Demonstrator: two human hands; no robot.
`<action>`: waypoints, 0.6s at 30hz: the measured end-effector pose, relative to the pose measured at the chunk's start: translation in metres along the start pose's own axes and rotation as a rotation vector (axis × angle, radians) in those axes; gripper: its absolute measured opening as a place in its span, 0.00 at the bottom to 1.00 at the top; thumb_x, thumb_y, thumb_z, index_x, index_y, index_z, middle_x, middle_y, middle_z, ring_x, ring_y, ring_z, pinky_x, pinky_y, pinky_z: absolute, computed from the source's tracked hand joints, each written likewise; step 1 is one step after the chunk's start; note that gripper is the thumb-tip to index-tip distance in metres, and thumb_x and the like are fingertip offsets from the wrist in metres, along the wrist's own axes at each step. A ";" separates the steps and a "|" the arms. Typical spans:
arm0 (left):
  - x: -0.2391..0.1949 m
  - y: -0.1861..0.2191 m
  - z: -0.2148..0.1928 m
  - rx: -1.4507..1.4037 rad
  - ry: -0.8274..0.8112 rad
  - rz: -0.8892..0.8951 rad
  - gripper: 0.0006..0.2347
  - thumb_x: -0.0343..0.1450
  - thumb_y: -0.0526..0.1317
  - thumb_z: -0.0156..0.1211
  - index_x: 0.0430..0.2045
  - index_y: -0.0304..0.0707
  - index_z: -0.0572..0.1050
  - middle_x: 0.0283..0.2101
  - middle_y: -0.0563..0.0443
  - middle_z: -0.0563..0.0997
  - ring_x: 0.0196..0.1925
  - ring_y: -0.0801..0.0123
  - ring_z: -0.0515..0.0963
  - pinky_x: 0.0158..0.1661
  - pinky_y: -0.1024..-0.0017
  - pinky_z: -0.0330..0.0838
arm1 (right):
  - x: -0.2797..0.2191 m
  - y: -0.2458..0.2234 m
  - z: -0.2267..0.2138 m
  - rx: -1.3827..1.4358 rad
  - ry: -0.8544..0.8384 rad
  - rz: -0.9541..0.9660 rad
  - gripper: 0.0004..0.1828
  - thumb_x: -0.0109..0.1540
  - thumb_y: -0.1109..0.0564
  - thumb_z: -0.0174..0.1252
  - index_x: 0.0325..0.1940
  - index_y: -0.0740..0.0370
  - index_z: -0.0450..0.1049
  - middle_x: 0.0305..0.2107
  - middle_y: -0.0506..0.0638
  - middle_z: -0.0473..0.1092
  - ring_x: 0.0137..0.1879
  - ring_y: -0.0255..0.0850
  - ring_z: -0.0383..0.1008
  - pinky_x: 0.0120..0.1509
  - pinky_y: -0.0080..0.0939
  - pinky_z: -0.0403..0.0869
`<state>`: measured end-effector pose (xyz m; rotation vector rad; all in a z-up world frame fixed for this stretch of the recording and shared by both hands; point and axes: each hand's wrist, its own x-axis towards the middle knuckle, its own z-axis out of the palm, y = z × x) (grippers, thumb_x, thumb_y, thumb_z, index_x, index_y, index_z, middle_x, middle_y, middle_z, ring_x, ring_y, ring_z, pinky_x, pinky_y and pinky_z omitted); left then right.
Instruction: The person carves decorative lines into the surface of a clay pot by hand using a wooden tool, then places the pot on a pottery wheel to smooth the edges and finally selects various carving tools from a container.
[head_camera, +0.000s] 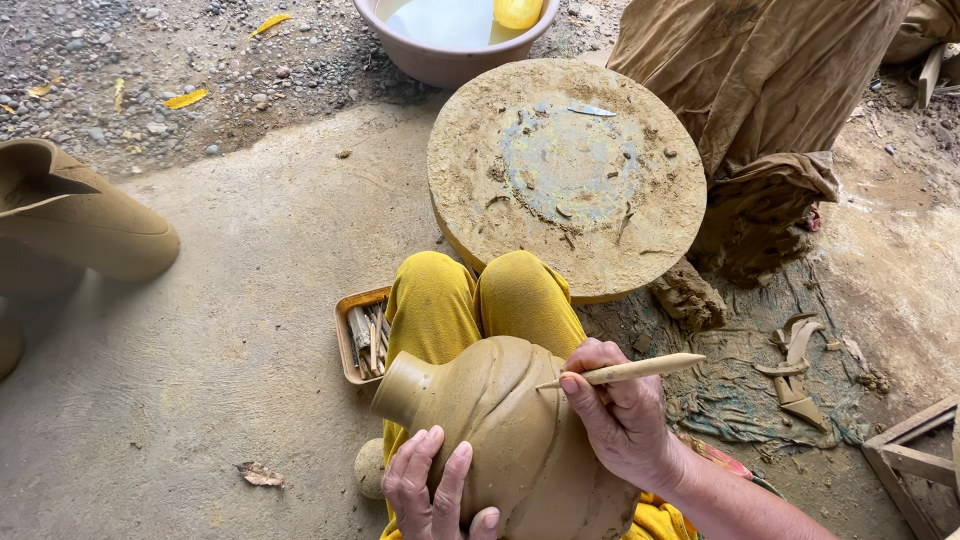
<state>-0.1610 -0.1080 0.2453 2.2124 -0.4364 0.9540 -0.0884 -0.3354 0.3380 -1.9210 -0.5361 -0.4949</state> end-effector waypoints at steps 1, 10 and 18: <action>0.000 0.001 0.000 0.000 0.000 -0.008 0.22 0.77 0.57 0.47 0.59 0.45 0.71 0.62 0.39 0.70 0.63 0.48 0.69 0.64 0.49 0.63 | 0.000 0.000 0.000 -0.009 -0.005 0.006 0.02 0.69 0.60 0.56 0.43 0.60 0.69 0.29 0.44 0.69 0.26 0.31 0.61 0.29 0.35 0.61; -0.001 0.002 -0.001 0.001 -0.004 -0.018 0.22 0.77 0.58 0.46 0.58 0.45 0.72 0.62 0.39 0.70 0.64 0.48 0.69 0.64 0.48 0.63 | -0.004 0.000 0.002 0.144 -0.013 -0.104 0.02 0.71 0.62 0.52 0.47 0.61 0.67 0.37 0.48 0.69 0.37 0.37 0.68 0.40 0.39 0.70; 0.000 0.002 0.000 -0.019 0.027 0.001 0.23 0.77 0.58 0.46 0.58 0.44 0.73 0.62 0.39 0.70 0.63 0.48 0.69 0.64 0.49 0.64 | -0.009 0.008 0.002 0.178 0.002 -0.169 0.03 0.71 0.61 0.53 0.50 0.60 0.67 0.41 0.49 0.70 0.38 0.38 0.71 0.41 0.39 0.72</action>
